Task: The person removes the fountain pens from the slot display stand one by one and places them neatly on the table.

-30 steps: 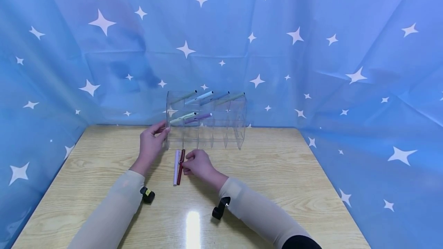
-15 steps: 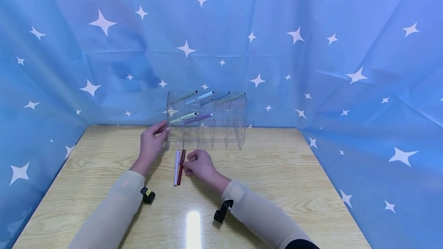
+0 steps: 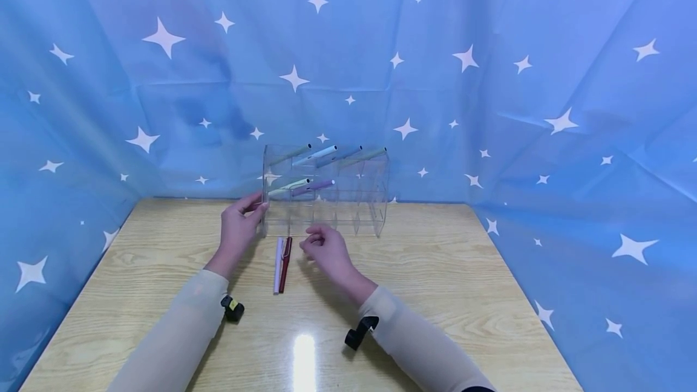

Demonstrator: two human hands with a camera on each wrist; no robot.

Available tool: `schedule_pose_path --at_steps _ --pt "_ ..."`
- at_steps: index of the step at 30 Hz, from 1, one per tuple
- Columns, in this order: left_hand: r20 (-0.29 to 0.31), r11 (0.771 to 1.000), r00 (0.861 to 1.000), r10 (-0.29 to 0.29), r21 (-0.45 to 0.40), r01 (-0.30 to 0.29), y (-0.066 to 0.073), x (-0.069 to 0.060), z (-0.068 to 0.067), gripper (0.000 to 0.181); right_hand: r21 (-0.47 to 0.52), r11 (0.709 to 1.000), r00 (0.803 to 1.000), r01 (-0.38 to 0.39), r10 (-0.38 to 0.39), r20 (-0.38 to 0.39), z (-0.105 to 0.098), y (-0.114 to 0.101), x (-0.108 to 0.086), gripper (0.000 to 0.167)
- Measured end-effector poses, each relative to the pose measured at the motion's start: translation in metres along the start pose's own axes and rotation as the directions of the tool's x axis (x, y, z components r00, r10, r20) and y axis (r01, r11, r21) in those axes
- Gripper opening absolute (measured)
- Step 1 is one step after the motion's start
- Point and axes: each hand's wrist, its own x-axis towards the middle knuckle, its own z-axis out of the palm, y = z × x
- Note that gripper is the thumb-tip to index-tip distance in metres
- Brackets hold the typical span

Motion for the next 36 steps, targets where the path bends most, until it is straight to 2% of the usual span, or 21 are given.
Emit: schedule_pose_path --at_steps 5,8,12,15,23,25,29,36 --pt "-0.004 1.000 1.000 0.007 0.006 -0.007 0.000 -0.001 0.001 0.039 -0.010 0.998 0.993 0.065 -0.066 -0.098 -0.013 -0.009 0.004 0.039" --pt "0.000 1.000 1.000 -0.004 0.012 0.004 0.001 -0.001 0.000 0.039 -0.031 0.994 0.979 0.106 -0.109 -0.171 -0.020 -0.015 0.008 0.038" --pt "0.008 1.000 1.000 -0.016 0.018 0.016 -0.001 -0.002 -0.001 0.040 0.002 0.990 0.957 0.143 -0.137 -0.255 -0.026 -0.020 0.014 0.037" --pt "0.006 1.000 1.000 -0.013 0.016 0.013 -0.002 -0.002 -0.002 0.039 0.012 0.987 0.944 0.162 -0.152 -0.292 -0.031 -0.025 0.019 0.039" --pt "0.002 1.000 1.000 -0.022 0.012 0.022 -0.003 0.000 -0.001 0.040 -0.063 0.975 0.912 0.212 -0.220 -0.345 -0.042 -0.033 0.038 0.047" --pt "0.007 0.999 1.000 -0.031 0.009 0.031 -0.002 0.000 -0.001 0.040 -0.070 0.973 0.913 0.218 -0.229 -0.339 -0.043 -0.033 0.041 0.049" --pt "0.007 1.000 1.000 -0.023 0.017 0.023 -0.002 -0.001 -0.001 0.039 -0.053 0.977 0.932 0.206 -0.213 -0.293 -0.043 -0.033 0.048 0.054" --pt "0.020 1.000 1.000 -0.021 -0.011 0.022 -0.001 0.000 -0.001 0.040 0.042 0.983 0.957 0.178 -0.163 -0.239 -0.040 -0.038 0.059 0.059"
